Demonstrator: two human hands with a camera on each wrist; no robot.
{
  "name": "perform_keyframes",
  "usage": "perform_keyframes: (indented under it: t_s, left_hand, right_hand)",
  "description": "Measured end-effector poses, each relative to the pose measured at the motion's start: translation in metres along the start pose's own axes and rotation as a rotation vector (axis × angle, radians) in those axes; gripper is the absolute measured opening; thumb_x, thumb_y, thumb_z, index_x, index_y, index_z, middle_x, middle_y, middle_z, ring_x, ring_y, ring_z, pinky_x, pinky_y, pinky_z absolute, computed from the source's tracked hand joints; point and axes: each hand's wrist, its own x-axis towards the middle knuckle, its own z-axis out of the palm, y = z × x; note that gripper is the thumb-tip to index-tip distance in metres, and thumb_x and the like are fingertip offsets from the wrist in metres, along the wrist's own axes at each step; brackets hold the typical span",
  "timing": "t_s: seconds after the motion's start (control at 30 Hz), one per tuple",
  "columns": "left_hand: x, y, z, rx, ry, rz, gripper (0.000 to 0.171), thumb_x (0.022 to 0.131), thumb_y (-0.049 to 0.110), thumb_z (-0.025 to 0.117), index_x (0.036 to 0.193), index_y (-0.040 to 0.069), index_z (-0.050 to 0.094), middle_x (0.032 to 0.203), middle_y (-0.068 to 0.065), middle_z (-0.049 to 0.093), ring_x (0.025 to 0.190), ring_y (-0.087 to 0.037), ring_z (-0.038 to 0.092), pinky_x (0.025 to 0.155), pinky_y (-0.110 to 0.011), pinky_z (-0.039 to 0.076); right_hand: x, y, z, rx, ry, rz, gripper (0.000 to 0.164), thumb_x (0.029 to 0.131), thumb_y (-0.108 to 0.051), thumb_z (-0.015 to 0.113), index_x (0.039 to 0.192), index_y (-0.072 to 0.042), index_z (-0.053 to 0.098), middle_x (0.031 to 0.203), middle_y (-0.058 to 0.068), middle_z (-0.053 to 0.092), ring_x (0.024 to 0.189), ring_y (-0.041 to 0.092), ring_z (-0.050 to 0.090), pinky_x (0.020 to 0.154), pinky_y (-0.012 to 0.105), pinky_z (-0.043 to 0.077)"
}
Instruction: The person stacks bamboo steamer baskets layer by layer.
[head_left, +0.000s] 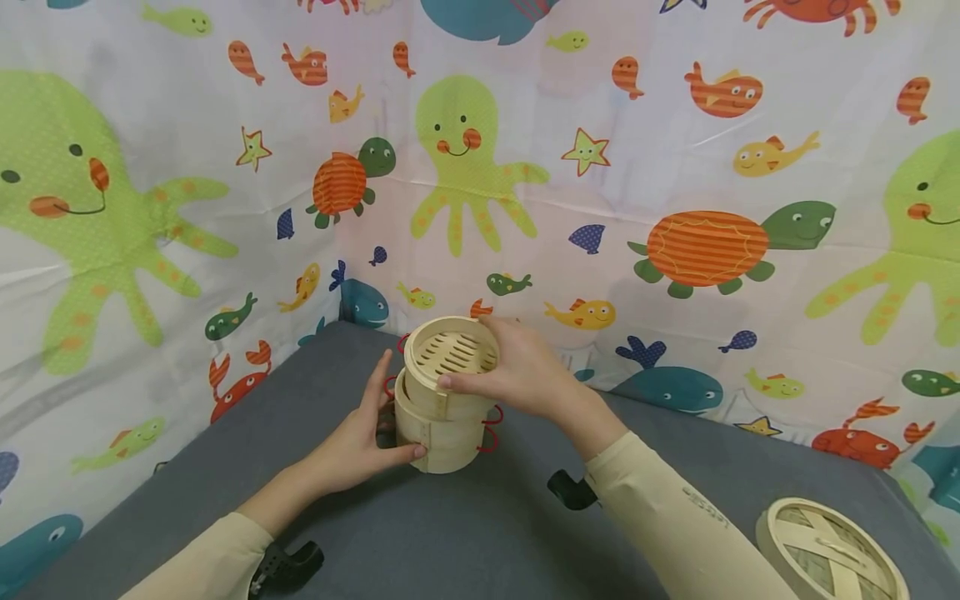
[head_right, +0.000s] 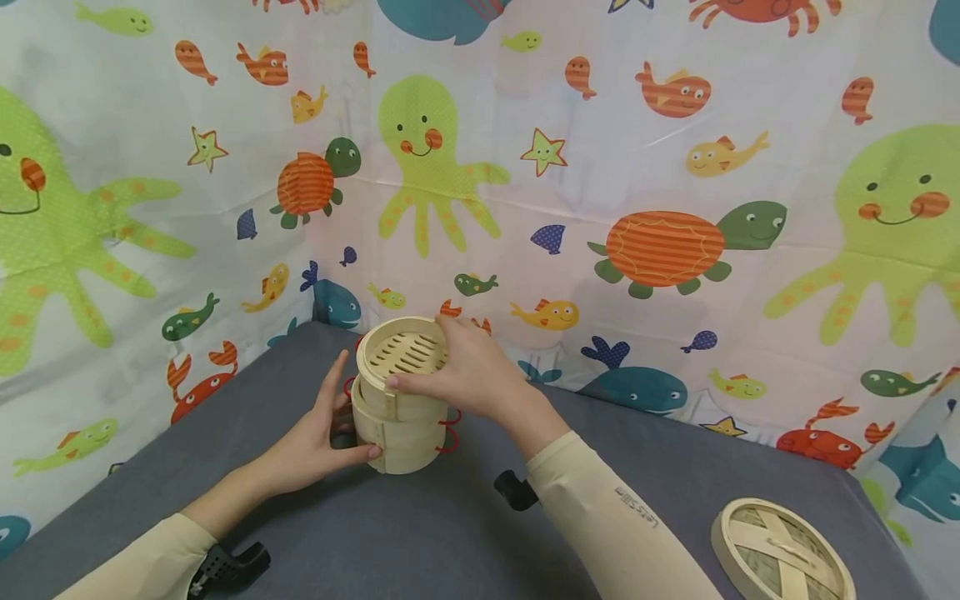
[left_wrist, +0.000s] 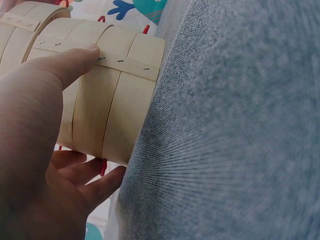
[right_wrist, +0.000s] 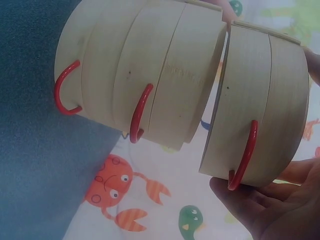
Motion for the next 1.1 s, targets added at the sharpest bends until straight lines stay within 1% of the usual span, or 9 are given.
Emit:
perform_keyframes:
  t_s: [0.1,0.23,0.33,0.47,0.57,0.73,0.87,0.97,1.1]
  left_hand:
    - [0.0,0.0,0.0,-0.001,0.0,0.001,0.142,0.089,0.028,0.095,0.171,0.043,-0.02,0.163,-0.018,0.048,0.14,-0.033,0.058,0.102,-0.058,0.058]
    - [0.001,-0.001,0.001,-0.01,0.001,0.007,0.142,0.089,0.028,0.095,0.171,0.042,-0.02,0.158,-0.016,0.054,0.137,-0.033,0.061,0.102,-0.057,0.058]
    - [0.001,-0.002,0.001,-0.017,-0.002,0.013,0.142,0.089,0.027,0.095,0.172,0.04,-0.02,0.157,-0.015,0.055,0.135,-0.032,0.063,0.102,-0.056,0.058]
    - [0.001,-0.004,0.001,-0.024,-0.01,0.011,0.142,0.09,0.028,0.095,0.172,0.04,-0.02,0.157,-0.015,0.053,0.129,-0.03,0.067,0.101,-0.055,0.058]
    - [0.0,-0.006,0.001,-0.026,-0.01,0.007,0.142,0.09,0.029,0.095,0.171,0.041,-0.02,0.158,-0.015,0.053,0.129,-0.03,0.066,0.102,-0.056,0.058]
    - [0.0,-0.006,0.001,-0.017,0.0,0.019,0.141,0.09,0.028,0.095,0.172,0.04,-0.019,0.159,-0.016,0.052,0.134,-0.033,0.063,0.102,-0.056,0.058]
    - [-0.001,-0.004,0.001,-0.012,0.003,0.032,0.141,0.09,0.027,0.094,0.172,0.04,-0.02,0.162,-0.018,0.049,0.137,-0.036,0.061,0.102,-0.057,0.058]
    - [-0.001,-0.004,0.001,-0.016,-0.004,0.031,0.141,0.091,0.027,0.094,0.172,0.04,-0.021,0.162,-0.02,0.048,0.135,-0.037,0.063,0.103,-0.058,0.058]
    - [0.0,-0.005,0.001,-0.022,-0.009,0.028,0.142,0.09,0.026,0.095,0.172,0.037,-0.021,0.163,-0.021,0.047,0.129,-0.037,0.067,0.104,-0.06,0.057]
  right_hand:
    - [0.001,-0.001,0.001,0.003,-0.001,0.012,0.102,0.078,-0.079,0.081,0.151,-0.011,0.059,0.13,0.001,0.065,0.116,0.021,0.058,0.091,0.047,0.057]
    - [0.002,-0.002,0.003,0.028,-0.002,0.008,0.1,0.078,-0.076,0.083,0.151,-0.012,0.059,0.13,0.0,0.065,0.116,0.021,0.057,0.091,0.047,0.056]
    - [0.003,-0.002,0.005,0.033,-0.005,0.007,0.1,0.078,-0.076,0.084,0.151,-0.012,0.059,0.131,0.001,0.065,0.116,0.022,0.059,0.092,0.047,0.056]
    - [0.004,-0.003,0.008,0.018,-0.011,0.016,0.106,0.078,-0.078,0.082,0.155,-0.011,0.056,0.139,0.003,0.064,0.12,0.023,0.061,0.096,0.049,0.057]
    - [0.005,-0.003,0.01,0.016,-0.015,0.017,0.108,0.078,-0.078,0.082,0.157,-0.009,0.054,0.144,0.005,0.062,0.126,0.024,0.061,0.1,0.051,0.057]
    - [0.007,-0.004,0.013,0.022,-0.015,0.023,0.107,0.079,-0.078,0.081,0.156,-0.01,0.055,0.144,0.004,0.062,0.127,0.024,0.06,0.101,0.052,0.057]
    - [0.009,-0.006,0.015,0.034,-0.021,0.019,0.104,0.08,-0.079,0.081,0.156,-0.013,0.056,0.143,0.002,0.062,0.126,0.022,0.061,0.099,0.051,0.058]
    - [0.011,-0.006,0.017,0.041,-0.025,0.018,0.101,0.08,-0.078,0.081,0.156,-0.015,0.057,0.141,0.001,0.063,0.124,0.021,0.061,0.098,0.051,0.059]
    - [0.011,-0.004,0.018,0.045,-0.034,0.035,0.101,0.082,-0.077,0.079,0.157,-0.013,0.056,0.14,0.001,0.064,0.121,0.022,0.063,0.096,0.051,0.059]
